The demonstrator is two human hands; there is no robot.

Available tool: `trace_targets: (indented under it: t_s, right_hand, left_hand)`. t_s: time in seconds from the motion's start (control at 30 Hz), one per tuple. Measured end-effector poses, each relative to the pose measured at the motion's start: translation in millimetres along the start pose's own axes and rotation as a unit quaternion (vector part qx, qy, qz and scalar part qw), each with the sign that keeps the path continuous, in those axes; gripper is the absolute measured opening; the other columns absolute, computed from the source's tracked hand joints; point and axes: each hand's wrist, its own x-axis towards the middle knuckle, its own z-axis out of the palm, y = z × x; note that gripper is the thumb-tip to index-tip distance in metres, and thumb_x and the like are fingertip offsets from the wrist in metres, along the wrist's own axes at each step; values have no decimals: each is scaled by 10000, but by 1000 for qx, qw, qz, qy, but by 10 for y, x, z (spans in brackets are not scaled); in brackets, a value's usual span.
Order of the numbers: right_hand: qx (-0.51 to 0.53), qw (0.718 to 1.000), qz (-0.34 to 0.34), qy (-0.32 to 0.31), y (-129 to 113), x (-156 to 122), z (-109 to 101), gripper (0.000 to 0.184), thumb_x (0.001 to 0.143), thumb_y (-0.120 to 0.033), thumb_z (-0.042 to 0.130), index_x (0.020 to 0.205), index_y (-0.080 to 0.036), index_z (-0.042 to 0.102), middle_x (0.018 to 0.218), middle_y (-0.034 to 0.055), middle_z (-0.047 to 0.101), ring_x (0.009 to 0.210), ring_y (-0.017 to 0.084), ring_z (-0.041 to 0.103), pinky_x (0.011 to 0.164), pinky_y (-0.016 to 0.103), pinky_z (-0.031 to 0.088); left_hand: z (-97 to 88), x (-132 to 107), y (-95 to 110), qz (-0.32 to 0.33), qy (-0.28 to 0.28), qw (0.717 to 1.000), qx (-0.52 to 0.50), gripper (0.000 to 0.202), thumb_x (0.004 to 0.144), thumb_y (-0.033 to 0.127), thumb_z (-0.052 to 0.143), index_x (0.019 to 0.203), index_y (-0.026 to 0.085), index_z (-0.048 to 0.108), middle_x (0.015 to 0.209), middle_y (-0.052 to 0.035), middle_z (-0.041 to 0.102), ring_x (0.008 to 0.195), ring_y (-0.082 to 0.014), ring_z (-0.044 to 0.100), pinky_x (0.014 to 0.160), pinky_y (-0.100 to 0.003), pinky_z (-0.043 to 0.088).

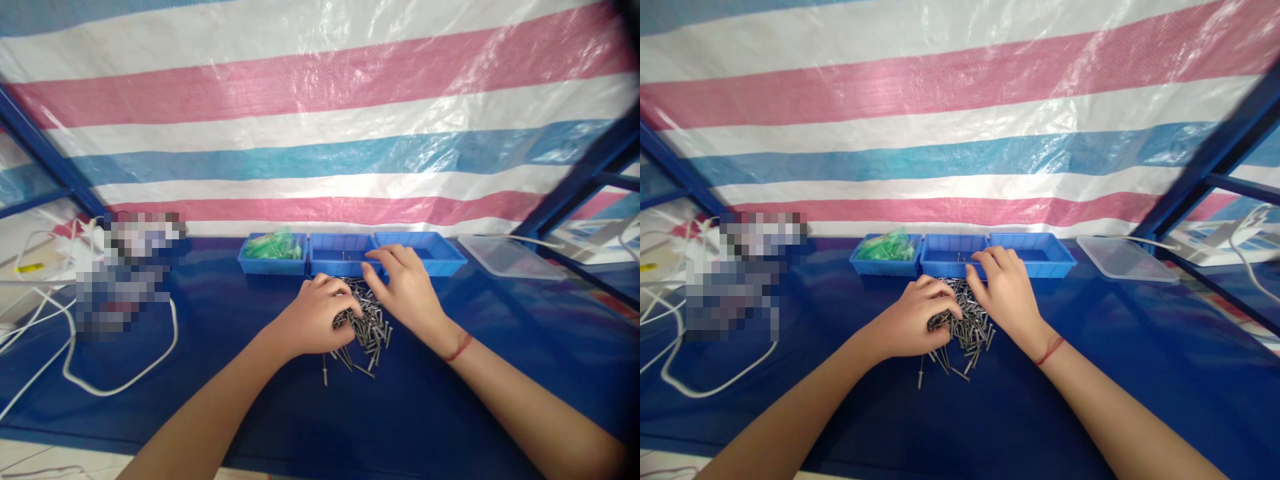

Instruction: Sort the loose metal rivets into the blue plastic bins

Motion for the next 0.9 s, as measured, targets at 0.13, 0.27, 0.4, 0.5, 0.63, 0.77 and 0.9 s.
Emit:
trace_targets:
  t_s: [0.13,0.27,0.4,0.5,0.63,0.77,0.9]
  right_hand:
    - [62,998,-19,-18,-42,-94,-88,203,894,-276,513,1025,-161,617,990,99,617,917,252,558,855,404,441]
    - [108,993,-29,-28,-70,-128,-138,186,885,-258,530,1021,-166,617,1006,96,607,955,246,555,881,402,440]
    - [140,987,-53,-54,-122,-133,-180,156,888,-244,528,979,-166,627,987,90,607,951,240,553,867,395,439]
    - [164,982,-60,-77,-157,-133,-210,131,897,-227,510,908,-178,631,952,76,621,899,225,563,830,389,436]
    - [235,966,-23,-101,-186,-133,-226,143,892,-176,487,834,-191,617,867,43,638,840,193,574,791,352,436]
    - [329,932,40,-149,-217,-141,-213,107,880,-195,508,883,-206,614,811,11,630,724,151,565,676,289,443]
    - [373,907,55,-187,-246,-159,-170,127,893,-292,527,929,-216,623,814,11,636,708,149,565,634,273,437]
  left_hand:
    - [63,-23,0,39,-39,998,25,179,771,343,676,924,249,673,1039,-25,588,1022,-234,465,858,-359,354]
    - [108,-20,-23,59,-54,996,44,160,839,405,630,902,265,677,1030,-11,589,1006,-215,464,818,-335,332]
    - [118,-12,-34,56,-52,996,44,136,881,359,590,852,265,683,1024,-3,593,1023,-203,465,832,-331,317]
    - [128,-4,-27,50,-41,997,32,143,897,339,566,862,249,672,1002,-11,595,1003,-197,481,826,-327,327]
    - [129,27,-7,5,21,999,-29,159,929,296,497,901,193,615,972,-29,601,948,-176,512,844,-314,359]
    - [117,65,-9,-83,107,982,-134,147,937,268,463,917,175,575,883,-22,613,845,-151,544,791,-277,397]
    - [121,83,-19,-148,141,952,-228,162,933,298,464,927,180,573,861,-8,622,787,-131,565,718,-242,411]
